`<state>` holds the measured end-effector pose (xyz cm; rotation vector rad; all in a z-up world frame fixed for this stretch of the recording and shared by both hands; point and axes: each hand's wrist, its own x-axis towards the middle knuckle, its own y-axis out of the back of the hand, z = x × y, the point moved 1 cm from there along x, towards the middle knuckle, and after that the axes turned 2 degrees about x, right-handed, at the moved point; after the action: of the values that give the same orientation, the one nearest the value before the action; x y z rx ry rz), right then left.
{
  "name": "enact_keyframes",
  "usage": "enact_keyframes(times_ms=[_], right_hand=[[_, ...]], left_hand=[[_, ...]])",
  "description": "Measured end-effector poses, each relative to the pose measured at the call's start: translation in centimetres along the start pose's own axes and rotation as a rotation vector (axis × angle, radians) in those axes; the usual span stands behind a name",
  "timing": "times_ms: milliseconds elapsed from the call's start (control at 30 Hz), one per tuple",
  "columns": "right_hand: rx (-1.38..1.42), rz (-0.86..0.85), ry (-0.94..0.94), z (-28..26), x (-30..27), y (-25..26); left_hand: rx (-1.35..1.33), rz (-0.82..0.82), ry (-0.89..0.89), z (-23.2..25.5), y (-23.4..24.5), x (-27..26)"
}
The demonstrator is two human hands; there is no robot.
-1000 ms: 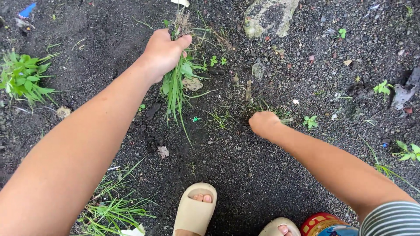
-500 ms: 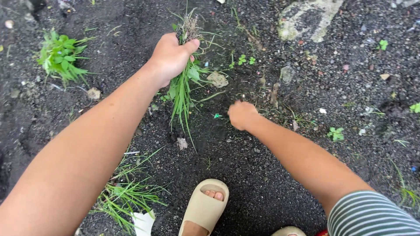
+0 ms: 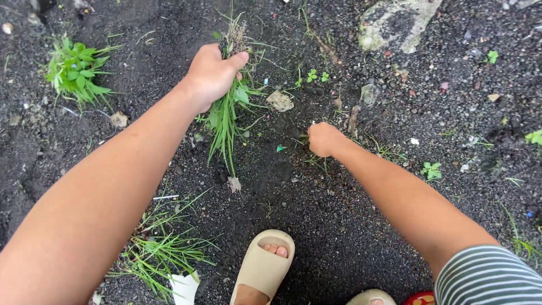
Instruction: Pulling weeds from the ground by hand in an outdoor dirt area.
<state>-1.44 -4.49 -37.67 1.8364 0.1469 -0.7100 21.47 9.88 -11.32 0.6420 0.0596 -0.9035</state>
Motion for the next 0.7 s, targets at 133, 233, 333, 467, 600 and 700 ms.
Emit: enact_keyframes(times_ms=[133, 233, 333, 467, 600, 700], right_hand=[[0.201, 0.010, -0.051, 1.2, -2.2, 2.6], [0.238, -0.102, -0.131, -0.8, -4.8, 3.4], [0.095, -0.180, -0.123, -3.8, -6.8, 2.1], [-0.167, -0.001, -0.011, -5.7, -6.6, -1.5], [-0.184, 0.054, 0.003, -4.6, -5.0, -2.8], [-0.108, -0.065, -0.014, -3.7, -4.8, -1.2]], left_hand=[[-0.024, -0.039, -0.022, 0.6, -1.0, 0.2], [0.008, -0.053, -0.005, 1.6, -1.6, 0.0], [0.049, -0.052, 0.011, 2.4, -2.0, -0.1], [0.025, -0.055, -0.006, 2.2, -2.3, -0.1], [0.030, -0.043, -0.042, 1.7, -2.0, 0.0], [0.037, -0.044, -0.051, 1.3, -1.7, 0.1]])
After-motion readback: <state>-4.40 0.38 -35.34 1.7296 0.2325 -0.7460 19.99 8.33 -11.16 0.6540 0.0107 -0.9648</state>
